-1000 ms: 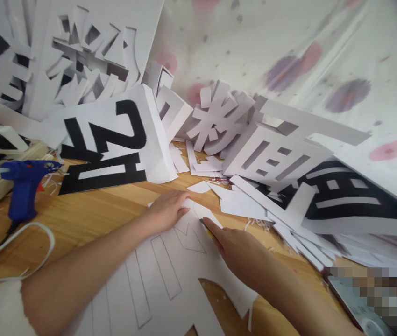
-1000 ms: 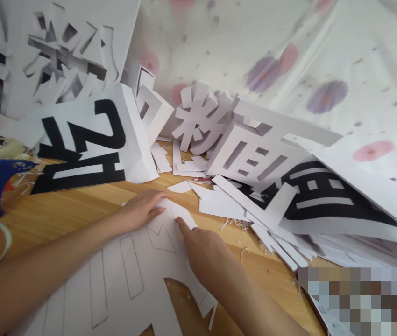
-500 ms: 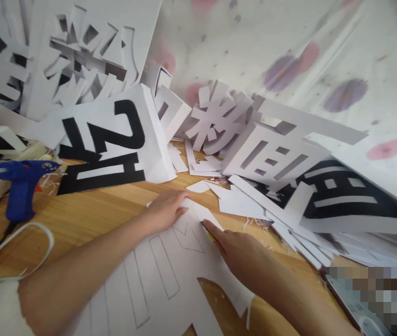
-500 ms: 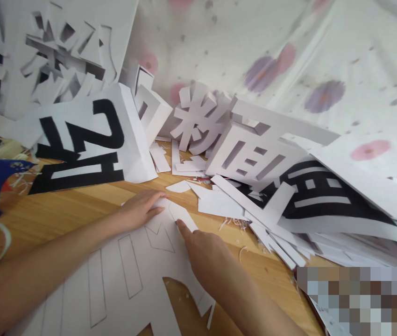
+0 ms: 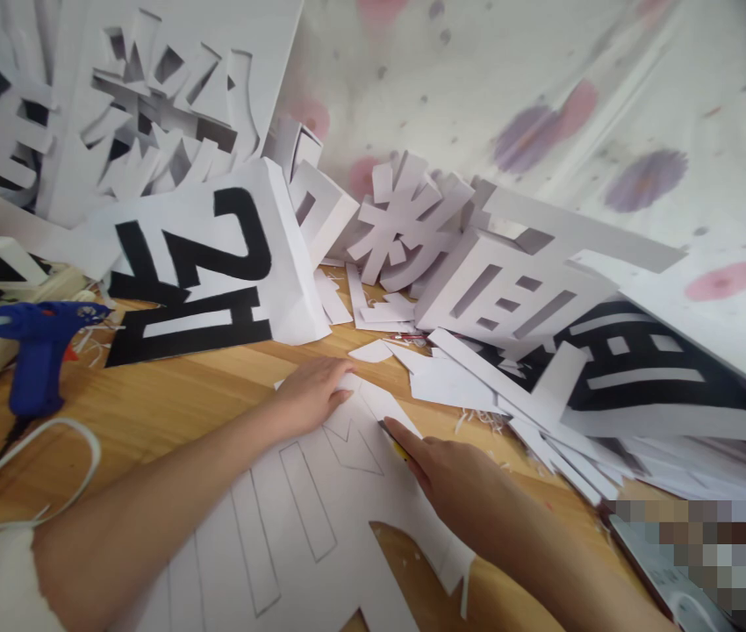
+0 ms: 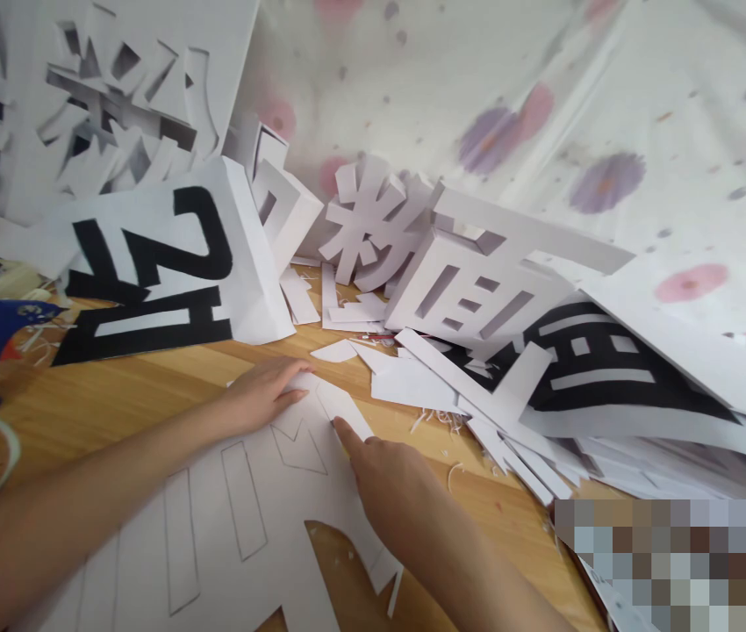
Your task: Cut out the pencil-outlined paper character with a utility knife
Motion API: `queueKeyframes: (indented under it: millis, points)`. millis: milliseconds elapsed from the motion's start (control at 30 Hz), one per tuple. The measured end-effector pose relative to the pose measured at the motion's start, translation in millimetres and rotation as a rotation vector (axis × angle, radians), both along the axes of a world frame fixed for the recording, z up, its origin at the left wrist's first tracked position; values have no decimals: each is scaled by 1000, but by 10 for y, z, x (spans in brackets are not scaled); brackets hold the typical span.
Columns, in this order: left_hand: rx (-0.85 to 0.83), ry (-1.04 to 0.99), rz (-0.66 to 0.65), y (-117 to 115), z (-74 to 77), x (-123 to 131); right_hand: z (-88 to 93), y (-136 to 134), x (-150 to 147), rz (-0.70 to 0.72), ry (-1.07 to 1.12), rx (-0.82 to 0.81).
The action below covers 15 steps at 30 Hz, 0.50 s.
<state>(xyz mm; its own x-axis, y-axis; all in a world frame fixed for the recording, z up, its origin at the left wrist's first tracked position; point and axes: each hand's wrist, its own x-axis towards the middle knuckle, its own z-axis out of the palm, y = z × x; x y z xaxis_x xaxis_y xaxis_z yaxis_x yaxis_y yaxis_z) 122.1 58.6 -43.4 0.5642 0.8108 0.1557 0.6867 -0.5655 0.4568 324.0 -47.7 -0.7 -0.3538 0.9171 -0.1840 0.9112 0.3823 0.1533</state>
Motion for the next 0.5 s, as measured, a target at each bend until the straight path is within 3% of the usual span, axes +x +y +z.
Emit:
queueKeyframes:
  millis: [500]
  points:
    - [-14,-1,10,-4,26,3,5,-61,54,31,-3,48]
